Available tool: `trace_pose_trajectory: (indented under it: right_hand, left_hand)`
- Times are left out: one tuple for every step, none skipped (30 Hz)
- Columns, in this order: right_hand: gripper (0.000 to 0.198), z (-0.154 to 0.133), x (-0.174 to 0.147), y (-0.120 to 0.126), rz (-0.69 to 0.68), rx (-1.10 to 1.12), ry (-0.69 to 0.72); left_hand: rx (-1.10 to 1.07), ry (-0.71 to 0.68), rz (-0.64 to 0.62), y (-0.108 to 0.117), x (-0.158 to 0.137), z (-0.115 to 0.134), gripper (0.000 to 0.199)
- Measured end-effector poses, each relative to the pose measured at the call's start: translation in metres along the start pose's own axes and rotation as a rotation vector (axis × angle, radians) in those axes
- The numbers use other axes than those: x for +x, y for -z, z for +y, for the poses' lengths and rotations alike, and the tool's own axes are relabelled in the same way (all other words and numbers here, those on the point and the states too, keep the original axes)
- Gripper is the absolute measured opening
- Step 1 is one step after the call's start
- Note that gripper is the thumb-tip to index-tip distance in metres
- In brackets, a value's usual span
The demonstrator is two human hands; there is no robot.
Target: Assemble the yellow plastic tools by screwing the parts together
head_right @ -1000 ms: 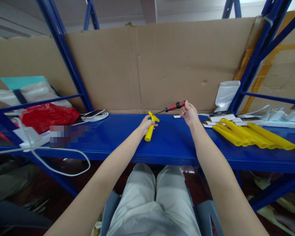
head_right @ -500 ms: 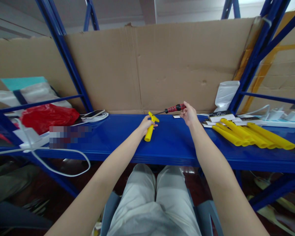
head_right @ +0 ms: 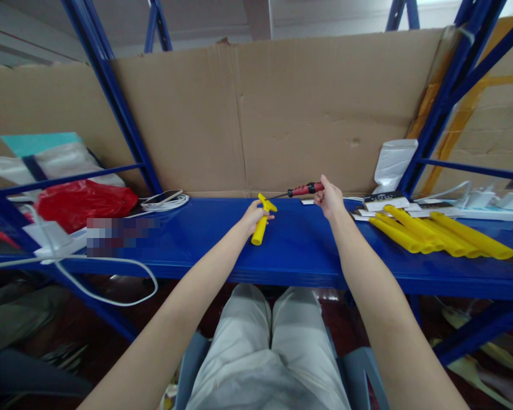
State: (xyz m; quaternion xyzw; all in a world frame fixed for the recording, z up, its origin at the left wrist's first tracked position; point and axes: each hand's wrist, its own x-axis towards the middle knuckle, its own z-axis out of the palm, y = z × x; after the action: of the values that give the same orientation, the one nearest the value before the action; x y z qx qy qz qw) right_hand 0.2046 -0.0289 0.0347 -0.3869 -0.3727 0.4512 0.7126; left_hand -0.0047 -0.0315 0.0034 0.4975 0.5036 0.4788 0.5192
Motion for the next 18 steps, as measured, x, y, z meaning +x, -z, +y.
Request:
trace_pose_trajectory:
  right_hand:
    - [0.047, 0.000, 0.000, 0.000, 0.000, -0.002, 0.007]
    - [0.048, 0.000, 0.000, 0.000, -0.005, -0.004, 0.014]
    - [0.048, 0.000, -0.001, -0.001, -0.016, -0.005, 0.019]
    - [0.047, -0.001, -0.002, -0.002, -0.027, -0.005, 0.019]
    - [0.045, -0.002, -0.003, -0.002, -0.040, -0.002, 0.014]
    - [0.041, -0.002, -0.005, -0.003, -0.050, 0.001, 0.008]
    - [0.038, -0.003, -0.006, -0.004, -0.055, 0.002, 0.000]
    - [0.034, -0.004, -0.008, -0.006, -0.054, 0.000, -0.006]
    - [0.031, -0.004, -0.010, -0.007, -0.046, -0.005, -0.009]
    - [0.029, -0.005, -0.012, -0.007, -0.034, -0.013, -0.011]
    - [0.028, -0.005, -0.013, -0.008, -0.022, -0.023, -0.011]
    - [0.028, -0.005, -0.014, -0.009, -0.011, -0.031, -0.013]
    - [0.029, -0.005, -0.014, -0.009, -0.005, -0.036, -0.016]
    - [0.031, -0.005, -0.014, -0.010, -0.001, -0.033, -0.021]
    - [0.033, -0.005, -0.014, -0.010, 0.004, -0.026, -0.028]
    - [0.035, -0.005, -0.014, -0.011, 0.011, -0.015, -0.037]
    - [0.037, -0.005, -0.014, -0.011, 0.020, -0.005, -0.046]
    - [0.038, -0.005, -0.014, -0.011, 0.029, 0.003, -0.055]
  left_hand:
    - [-0.003, 0.001, -0.001, 0.000, 0.000, 0.000, 0.067]
    - [-0.005, 0.002, 0.000, 0.000, -0.001, 0.001, 0.067]
    - [-0.009, 0.002, 0.000, 0.000, -0.001, 0.001, 0.068]
    - [-0.012, 0.002, -0.001, 0.000, -0.001, 0.001, 0.068]
    - [-0.015, 0.001, -0.003, 0.000, -0.001, 0.001, 0.068]
    - [-0.016, 0.001, -0.005, 0.000, -0.001, 0.001, 0.069]
    - [-0.017, 0.001, -0.006, 0.001, -0.001, 0.001, 0.069]
    - [-0.016, 0.002, -0.004, 0.001, -0.001, 0.001, 0.070]
    - [-0.015, 0.003, -0.003, 0.001, -0.001, 0.001, 0.070]
    - [-0.013, 0.004, 0.000, 0.001, -0.001, 0.001, 0.069]
    - [-0.011, 0.005, 0.001, 0.001, -0.001, 0.001, 0.069]
    - [-0.010, 0.004, 0.001, 0.001, -0.001, 0.001, 0.068]
    - [-0.010, 0.003, 0.001, 0.001, -0.001, 0.001, 0.068]
    - [-0.010, 0.003, 0.001, 0.000, -0.001, 0.001, 0.068]
    - [-0.009, 0.003, 0.001, 0.000, -0.001, 0.001, 0.068]
    - [-0.009, 0.003, 0.003, 0.000, -0.001, 0.001, 0.068]
    - [-0.008, 0.002, 0.003, 0.000, -0.001, 0.001, 0.069]
    - [-0.006, 0.000, 0.003, 0.000, -0.001, 0.001, 0.069]
